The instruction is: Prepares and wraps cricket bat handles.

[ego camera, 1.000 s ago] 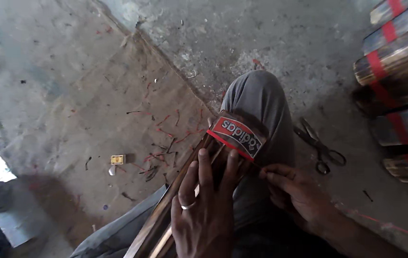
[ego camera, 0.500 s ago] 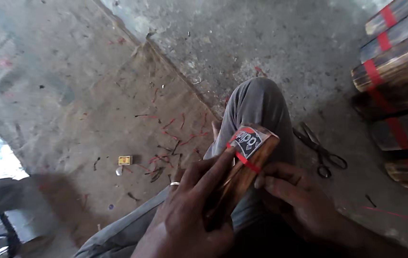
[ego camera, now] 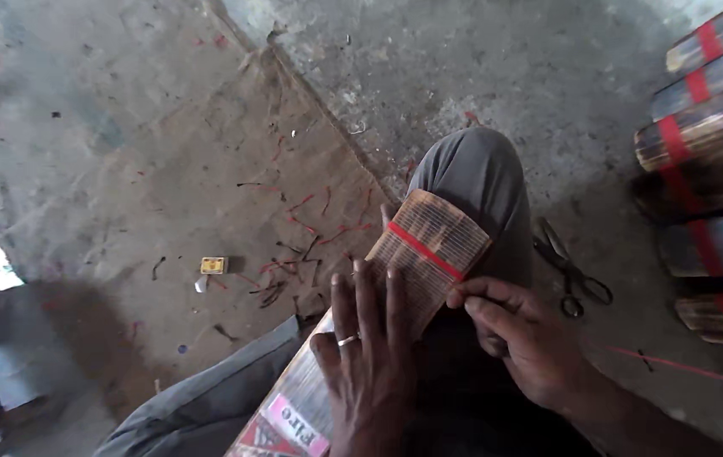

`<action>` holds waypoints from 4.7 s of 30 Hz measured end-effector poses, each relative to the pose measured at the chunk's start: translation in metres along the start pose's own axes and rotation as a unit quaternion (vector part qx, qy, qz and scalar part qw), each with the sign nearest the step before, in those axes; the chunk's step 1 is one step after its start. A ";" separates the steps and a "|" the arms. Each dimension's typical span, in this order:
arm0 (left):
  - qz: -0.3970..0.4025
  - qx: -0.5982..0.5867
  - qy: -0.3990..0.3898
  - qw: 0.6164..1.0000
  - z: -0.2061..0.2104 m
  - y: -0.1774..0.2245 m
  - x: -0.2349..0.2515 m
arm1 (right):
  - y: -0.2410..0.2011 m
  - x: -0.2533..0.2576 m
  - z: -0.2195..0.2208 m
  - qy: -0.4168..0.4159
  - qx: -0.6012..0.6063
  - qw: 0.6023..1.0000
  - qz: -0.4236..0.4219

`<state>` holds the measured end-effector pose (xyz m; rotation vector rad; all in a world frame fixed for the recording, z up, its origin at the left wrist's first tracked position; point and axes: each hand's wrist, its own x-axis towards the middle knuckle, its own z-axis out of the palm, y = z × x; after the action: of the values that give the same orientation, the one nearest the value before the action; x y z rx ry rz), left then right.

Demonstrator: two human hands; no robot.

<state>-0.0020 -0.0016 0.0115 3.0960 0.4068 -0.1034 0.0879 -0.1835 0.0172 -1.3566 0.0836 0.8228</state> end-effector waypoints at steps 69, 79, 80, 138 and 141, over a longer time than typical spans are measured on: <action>0.089 -0.207 -0.151 0.963 -0.086 -0.033 0.043 | -0.009 -0.012 -0.002 -0.085 0.100 0.991 -0.033; 0.075 -0.328 -0.078 0.938 -0.080 -0.055 0.044 | -0.016 0.005 0.004 -0.054 0.031 0.996 -0.058; 0.063 -0.257 -0.018 0.964 -0.075 -0.049 0.038 | -0.015 0.009 0.005 -0.044 0.027 0.998 -0.043; 0.047 0.096 0.063 0.992 -0.024 0.009 0.000 | 0.021 -0.023 -0.021 0.002 0.085 0.995 0.043; 0.056 0.084 0.052 0.994 -0.026 0.009 0.003 | 0.021 -0.021 -0.019 0.001 0.125 0.988 0.087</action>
<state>0.0052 -0.0089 0.0374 3.2924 0.2365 0.0273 0.0685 -0.2099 0.0052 -1.1241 0.3005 0.9250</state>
